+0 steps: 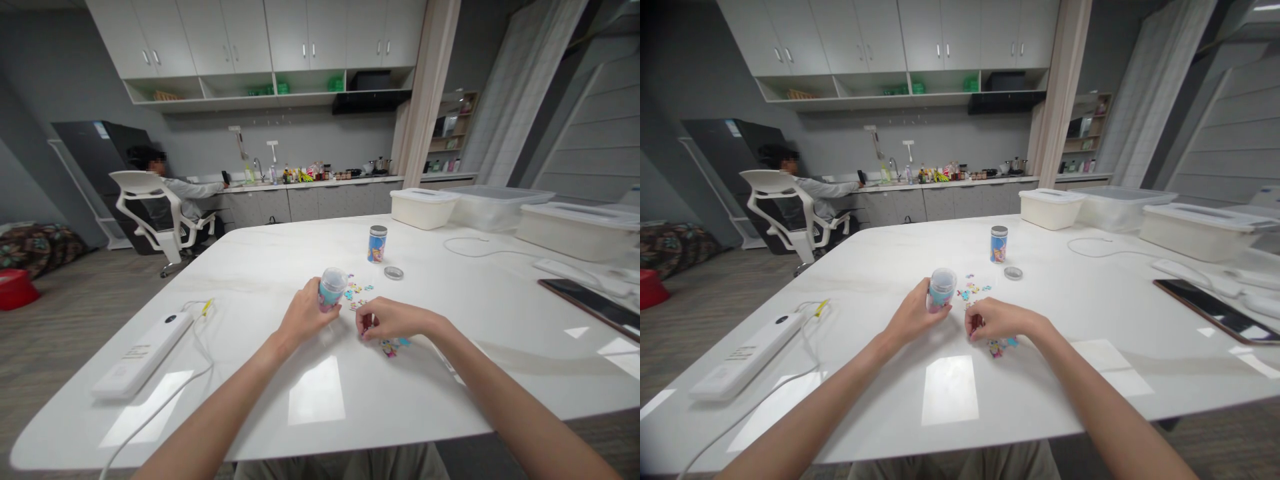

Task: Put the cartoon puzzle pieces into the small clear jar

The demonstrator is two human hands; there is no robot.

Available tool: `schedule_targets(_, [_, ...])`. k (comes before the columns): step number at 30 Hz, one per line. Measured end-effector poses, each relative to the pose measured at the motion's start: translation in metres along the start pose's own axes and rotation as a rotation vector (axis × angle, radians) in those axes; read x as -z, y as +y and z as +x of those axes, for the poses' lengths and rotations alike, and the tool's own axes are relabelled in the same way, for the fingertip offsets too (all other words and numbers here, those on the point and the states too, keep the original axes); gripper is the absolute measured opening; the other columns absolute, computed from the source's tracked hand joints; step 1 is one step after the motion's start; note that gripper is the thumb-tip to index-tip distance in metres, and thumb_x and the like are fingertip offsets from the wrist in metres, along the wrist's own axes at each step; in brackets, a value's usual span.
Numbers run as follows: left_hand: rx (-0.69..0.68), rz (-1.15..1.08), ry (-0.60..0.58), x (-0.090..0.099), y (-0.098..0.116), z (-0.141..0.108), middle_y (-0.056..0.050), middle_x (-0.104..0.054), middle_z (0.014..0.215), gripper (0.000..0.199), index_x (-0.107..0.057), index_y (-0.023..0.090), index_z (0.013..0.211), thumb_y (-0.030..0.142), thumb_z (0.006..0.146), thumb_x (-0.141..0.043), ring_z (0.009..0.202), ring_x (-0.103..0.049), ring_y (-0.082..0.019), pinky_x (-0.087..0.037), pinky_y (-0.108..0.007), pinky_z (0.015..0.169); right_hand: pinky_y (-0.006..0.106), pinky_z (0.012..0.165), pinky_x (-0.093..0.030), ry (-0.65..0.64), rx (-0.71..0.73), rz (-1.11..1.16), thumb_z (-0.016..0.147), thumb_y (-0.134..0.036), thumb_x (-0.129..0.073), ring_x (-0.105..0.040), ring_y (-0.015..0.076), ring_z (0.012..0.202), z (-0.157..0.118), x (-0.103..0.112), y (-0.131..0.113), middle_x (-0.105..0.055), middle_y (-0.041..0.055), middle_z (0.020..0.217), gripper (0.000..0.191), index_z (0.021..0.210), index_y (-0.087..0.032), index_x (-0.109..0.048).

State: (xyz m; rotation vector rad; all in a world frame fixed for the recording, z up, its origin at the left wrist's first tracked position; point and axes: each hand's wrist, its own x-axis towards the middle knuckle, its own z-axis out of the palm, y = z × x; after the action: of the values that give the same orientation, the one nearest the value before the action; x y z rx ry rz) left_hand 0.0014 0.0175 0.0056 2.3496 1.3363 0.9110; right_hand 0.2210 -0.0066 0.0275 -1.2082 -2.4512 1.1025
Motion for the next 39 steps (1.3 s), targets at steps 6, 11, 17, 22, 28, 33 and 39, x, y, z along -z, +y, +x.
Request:
schedule_targets(6, [-0.048, 0.016, -0.017, 0.001, 0.003, 0.000, -0.006, -0.062, 0.099, 0.030, -0.048, 0.021, 0.100, 0.030, 0.076, -0.063, 0.090, -0.061, -0.024, -0.046, -0.034, 0.075, 0.028, 0.066, -0.051, 0.511, 0.211, 0.378, 0.072, -0.038, -0.075, -0.062, 0.0158, 0.075, 0.003, 0.006, -0.013, -0.068, 0.0031, 0.082, 0.024, 0.078, -0.018, -0.066])
schedule_targets(11, [-0.168, 0.070, -0.073, 0.000, 0.006, -0.002, -0.008, -0.061, 0.105, 0.038, -0.048, 0.020, 0.111, 0.030, 0.078, -0.062, 0.094, -0.061, -0.026, -0.046, -0.037, 0.080, 0.033, 0.067, -0.054, 0.898, 0.283, 0.310, 0.071, -0.047, -0.076, -0.063, 0.0193, 0.077, 0.006, 0.006, -0.013, -0.067, 0.0047, 0.080, 0.031, 0.077, -0.019, -0.067])
schedule_targets(17, [-0.241, 0.100, -0.132, -0.002, 0.012, -0.004, -0.008, -0.060, 0.106, 0.038, -0.049, 0.021, 0.112, 0.031, 0.077, -0.062, 0.095, -0.060, -0.027, -0.046, -0.038, 0.081, 0.035, 0.069, -0.053, 0.793, 0.380, -0.044, 0.085, -0.045, -0.064, -0.064, 0.0201, 0.079, 0.002, 0.003, -0.017, -0.073, 0.0065, 0.090, 0.024, 0.084, -0.023, -0.074])
schedule_targets(22, [-0.173, 0.000, -0.114, -0.002, 0.013, -0.005, -0.008, -0.062, 0.105, 0.039, -0.049, 0.020, 0.111, 0.031, 0.076, -0.063, 0.094, -0.061, -0.026, -0.046, -0.037, 0.080, 0.034, 0.073, -0.053, 0.857, 0.330, 0.037, 0.088, -0.043, -0.059, -0.065, 0.0219, 0.091, -0.001, 0.008, -0.019, -0.073, 0.0073, 0.097, 0.026, 0.094, -0.021, -0.071])
schedule_targets(28, [0.122, -0.201, -0.004, -0.007, 0.006, -0.001, -0.003, -0.065, 0.089, 0.035, -0.051, 0.019, 0.096, 0.044, 0.075, -0.064, 0.078, -0.059, -0.019, -0.047, -0.031, 0.070, 0.033, 0.078, -0.049, 0.293, -0.135, -0.195, 0.077, -0.048, -0.065, -0.063, 0.0223, 0.090, -0.020, 0.027, 0.007, -0.067, 0.0085, 0.103, 0.036, 0.100, -0.019, -0.067])
schedule_targets(33, [0.146, -0.182, 0.058, -0.004, 0.005, 0.001, -0.003, -0.063, 0.087, 0.037, -0.049, 0.019, 0.094, 0.046, 0.075, -0.064, 0.077, -0.058, -0.018, -0.046, -0.030, 0.069, 0.034, 0.077, -0.049, -0.053, -0.327, -0.301, 0.049, -0.051, -0.085, -0.061, 0.0242, 0.088, -0.026, 0.021, 0.017, -0.058, 0.0084, 0.110, 0.082, 0.120, -0.021, -0.056])
schedule_targets(39, [0.098, -0.151, 0.033, -0.007, 0.004, -0.001, -0.002, -0.061, 0.085, 0.034, -0.048, 0.020, 0.092, 0.042, 0.074, -0.065, 0.077, -0.057, -0.018, -0.044, -0.030, 0.067, 0.029, 0.071, -0.047, -0.025, -0.246, -0.218, 0.061, -0.044, -0.081, -0.058, 0.0196, 0.083, -0.015, 0.010, 0.014, -0.058, 0.0054, 0.100, 0.048, 0.096, -0.019, -0.060])
